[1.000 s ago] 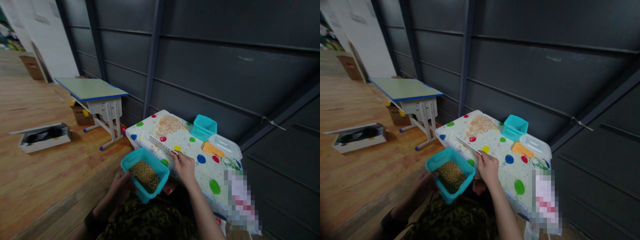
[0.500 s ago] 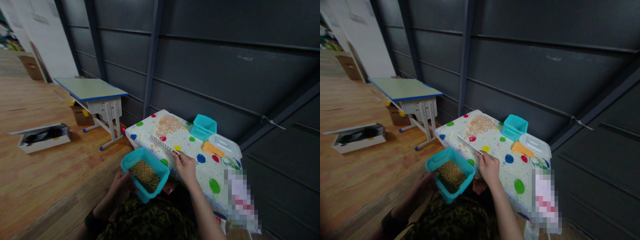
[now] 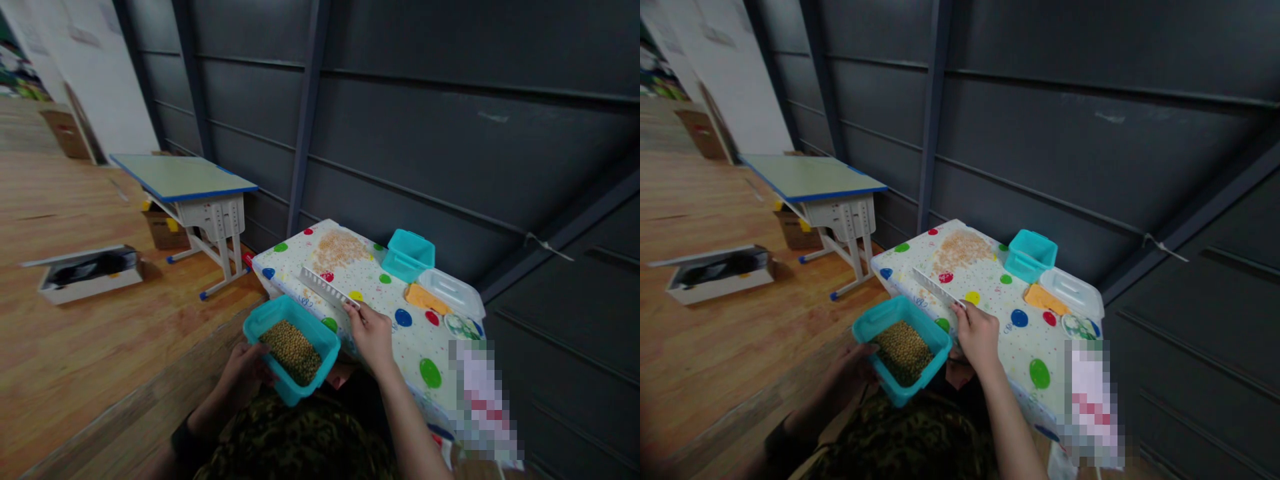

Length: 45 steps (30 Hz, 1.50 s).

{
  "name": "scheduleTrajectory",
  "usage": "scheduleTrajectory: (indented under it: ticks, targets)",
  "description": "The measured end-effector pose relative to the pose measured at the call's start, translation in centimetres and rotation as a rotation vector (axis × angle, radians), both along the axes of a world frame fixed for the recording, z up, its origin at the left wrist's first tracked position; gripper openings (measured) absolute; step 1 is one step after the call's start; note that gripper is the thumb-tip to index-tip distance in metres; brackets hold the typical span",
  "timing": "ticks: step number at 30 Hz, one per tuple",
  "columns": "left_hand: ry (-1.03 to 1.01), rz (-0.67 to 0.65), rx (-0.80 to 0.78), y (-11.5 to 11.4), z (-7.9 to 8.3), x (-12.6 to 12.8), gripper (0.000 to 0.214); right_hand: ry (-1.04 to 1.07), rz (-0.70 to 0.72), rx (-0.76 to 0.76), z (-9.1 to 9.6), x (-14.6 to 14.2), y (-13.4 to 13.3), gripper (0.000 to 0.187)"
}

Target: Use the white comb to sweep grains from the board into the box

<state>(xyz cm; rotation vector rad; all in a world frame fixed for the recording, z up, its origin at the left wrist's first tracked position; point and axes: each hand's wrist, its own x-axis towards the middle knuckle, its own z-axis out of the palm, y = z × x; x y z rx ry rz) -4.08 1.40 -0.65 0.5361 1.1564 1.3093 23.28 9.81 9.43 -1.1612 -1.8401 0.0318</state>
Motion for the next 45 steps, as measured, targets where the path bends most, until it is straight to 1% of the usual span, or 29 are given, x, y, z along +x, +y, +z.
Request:
scheduleTrajectory:
  ticks: [3,6,12,15,21,25,27,31,36,40,45]
  targets:
    - [-0.012,0.009,0.014,0.2,-0.8,0.1,0.050,-0.006,0.010,0.024,0.2,-0.1,-0.1,0.055]
    - [-0.013,0.011,-0.003,0.3,-1.3,0.0,0.049,-0.013,0.033,0.012,0.3,-0.1,-0.1,0.056]
    - [-0.018,0.032,0.003,0.5,-2.2,-0.2,0.047,-0.021,-0.023,0.070,0.0,0.0,0.0,0.056]
    - [-0.026,0.045,-0.005,0.6,-2.5,-0.2,0.047,-0.040,-0.013,0.076,-0.1,-0.1,0.0,0.056]
    - [-0.034,-0.017,0.024,0.6,-2.9,-0.6,0.046,-0.014,-0.023,0.038,-0.2,-0.2,-0.1,0.053]
    - [-0.040,-0.016,0.025,0.5,-2.9,-0.6,0.047,-0.023,-0.058,0.040,-0.4,-0.2,0.0,0.057]
    - [-0.042,-0.013,0.026,0.4,-2.8,-0.6,0.046,-0.031,-0.047,0.020,-0.5,-0.3,0.0,0.058]
    - [-0.040,-0.014,0.048,0.4,-2.7,-0.4,0.047,-0.040,-0.014,-0.003,-0.3,-0.4,-0.2,0.053]
    - [-0.039,0.015,0.020,0.5,-2.6,-0.4,0.047,-0.034,-0.006,0.033,-0.1,-0.6,-0.3,0.055]
    - [-0.023,-0.005,0.027,0.5,-2.6,-0.5,0.046,-0.034,-0.051,0.072,-0.3,-0.6,-0.1,0.056]
    - [-0.032,0.002,0.019,0.3,-2.2,-0.4,0.045,-0.062,-0.043,0.019,-0.3,-0.6,-0.1,0.060]
